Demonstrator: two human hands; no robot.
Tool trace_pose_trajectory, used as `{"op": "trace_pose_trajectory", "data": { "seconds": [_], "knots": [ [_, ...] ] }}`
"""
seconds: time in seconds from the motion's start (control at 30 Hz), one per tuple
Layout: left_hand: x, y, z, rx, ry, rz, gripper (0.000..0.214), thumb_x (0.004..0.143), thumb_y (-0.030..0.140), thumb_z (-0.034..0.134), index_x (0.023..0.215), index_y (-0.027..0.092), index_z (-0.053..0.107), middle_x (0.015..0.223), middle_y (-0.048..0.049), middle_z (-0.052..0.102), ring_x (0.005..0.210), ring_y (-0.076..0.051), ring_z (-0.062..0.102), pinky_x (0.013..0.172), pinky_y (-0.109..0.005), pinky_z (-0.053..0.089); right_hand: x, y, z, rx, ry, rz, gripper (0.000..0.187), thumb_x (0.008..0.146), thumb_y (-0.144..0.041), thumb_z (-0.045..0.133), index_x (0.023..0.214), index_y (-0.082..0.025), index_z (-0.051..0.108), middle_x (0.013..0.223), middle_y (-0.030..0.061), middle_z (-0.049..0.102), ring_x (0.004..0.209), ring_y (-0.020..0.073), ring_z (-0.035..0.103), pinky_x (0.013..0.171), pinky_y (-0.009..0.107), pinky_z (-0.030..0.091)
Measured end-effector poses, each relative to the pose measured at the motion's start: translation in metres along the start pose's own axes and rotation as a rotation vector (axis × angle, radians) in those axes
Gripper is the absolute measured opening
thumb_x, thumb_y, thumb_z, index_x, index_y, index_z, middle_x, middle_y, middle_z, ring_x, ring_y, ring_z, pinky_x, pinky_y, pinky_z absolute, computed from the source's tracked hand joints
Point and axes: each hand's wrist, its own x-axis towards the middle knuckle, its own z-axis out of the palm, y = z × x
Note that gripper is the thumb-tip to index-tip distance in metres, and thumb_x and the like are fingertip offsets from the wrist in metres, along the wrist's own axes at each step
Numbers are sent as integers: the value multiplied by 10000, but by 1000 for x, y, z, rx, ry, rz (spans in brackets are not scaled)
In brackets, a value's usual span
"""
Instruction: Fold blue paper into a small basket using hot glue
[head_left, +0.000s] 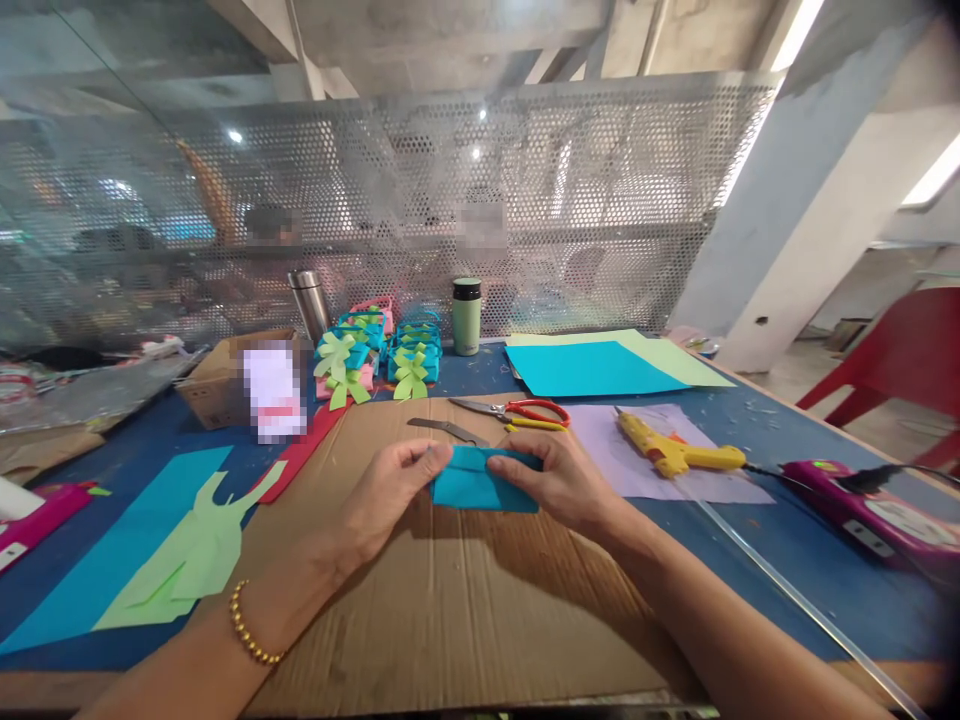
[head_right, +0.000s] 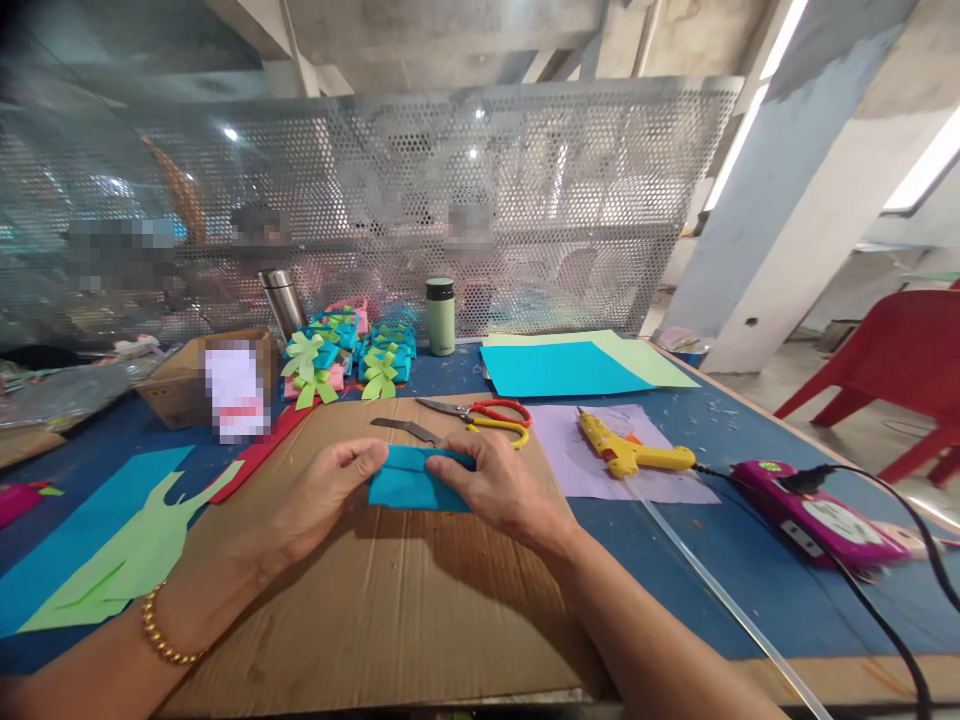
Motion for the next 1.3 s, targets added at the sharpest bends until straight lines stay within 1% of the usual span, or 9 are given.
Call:
{"op": "trace_pose_trajectory", "data": {
  "seconds": [0.07, 0.2, 0.37, 0.57, 0.77, 0.87, 0.97, 1.13, 1.3],
  "knots": [
    [0, 1, -3, -9, -39, -7, 466, 880, 601, 607, 863, 140, 677, 769, -42, 659, 708, -154, 600, 642, -256, 431, 2, 4, -5, -9, 90, 8, 384, 917, -459, 558, 660, -176, 591, 629, -23, 489, 596, 114, 440, 531, 249, 299],
    [-1, 0, -4, -47, -115, -63, 371, 846, 488, 707, 975, 141, 673, 838, -55, 688, 713, -159, 638, 673, -268, 459, 4, 10, -7, -30, 164, 45, 420, 900, -501, 564, 627, -183, 533, 613, -32, 425, 572, 107, 387, 510, 248, 266],
    [-1, -2, 1, -34, -149, -41, 332, 861, 441, 698, 898, 112, 675, 765, -69, 682, 668, -144, 606, 629, -252, 454, 5, 12, 0, 59, 128, 58, 415, 904, -490, 553, 635, -190, 456, 630, -39, 399, 573, 98, 360, 503, 235, 259],
    [-1, -3, 0, -6, -137, -37, 323, 869, 435, 682, 861, 112, 683, 736, -67, 683, 620, -135, 586, 598, -247, 436, 5, 15, 1, 82, 109, 77, 414, 906, -503, 552, 648, -192, 461, 635, -41, 409, 570, 99, 372, 500, 236, 264],
    [1, -4, 1, -99, -83, -1, 352, 861, 435, 704, 1073, 155, 697, 929, -55, 707, 785, -150, 609, 714, -250, 459, 2, 2, -1, 22, 20, 28, 366, 913, -461, 539, 685, -176, 580, 649, -22, 518, 608, 114, 453, 547, 244, 311],
    [1, -5, 2, -111, -68, -47, 366, 814, 459, 750, 966, 127, 726, 875, -61, 707, 762, -152, 594, 727, -261, 462, 0, -7, -1, -24, -27, 48, 327, 905, -445, 544, 766, -173, 664, 709, 1, 598, 658, 135, 518, 579, 249, 348],
    [0, -3, 3, -91, -67, -44, 360, 782, 466, 773, 861, 118, 723, 774, -42, 679, 669, -132, 550, 658, -248, 436, -1, -11, -1, -18, -66, 84, 312, 905, -429, 544, 819, -171, 699, 755, 17, 643, 689, 150, 551, 601, 259, 370],
    [-4, 5, 7, -87, -36, -17, 373, 728, 445, 815, 660, 139, 614, 620, 18, 561, 567, -92, 447, 558, -213, 358, -1, -13, 0, -33, -81, 73, 299, 916, -402, 535, 813, -172, 695, 748, 19, 654, 689, 154, 554, 609, 268, 369],
    [-3, 5, 6, -111, -70, -47, 388, 722, 473, 815, 712, 134, 627, 674, 8, 575, 605, -99, 467, 586, -217, 369, -2, -12, -2, -62, -70, 48, 312, 922, -411, 532, 774, -172, 667, 715, 7, 620, 657, 139, 526, 582, 261, 339]
  ]
}}
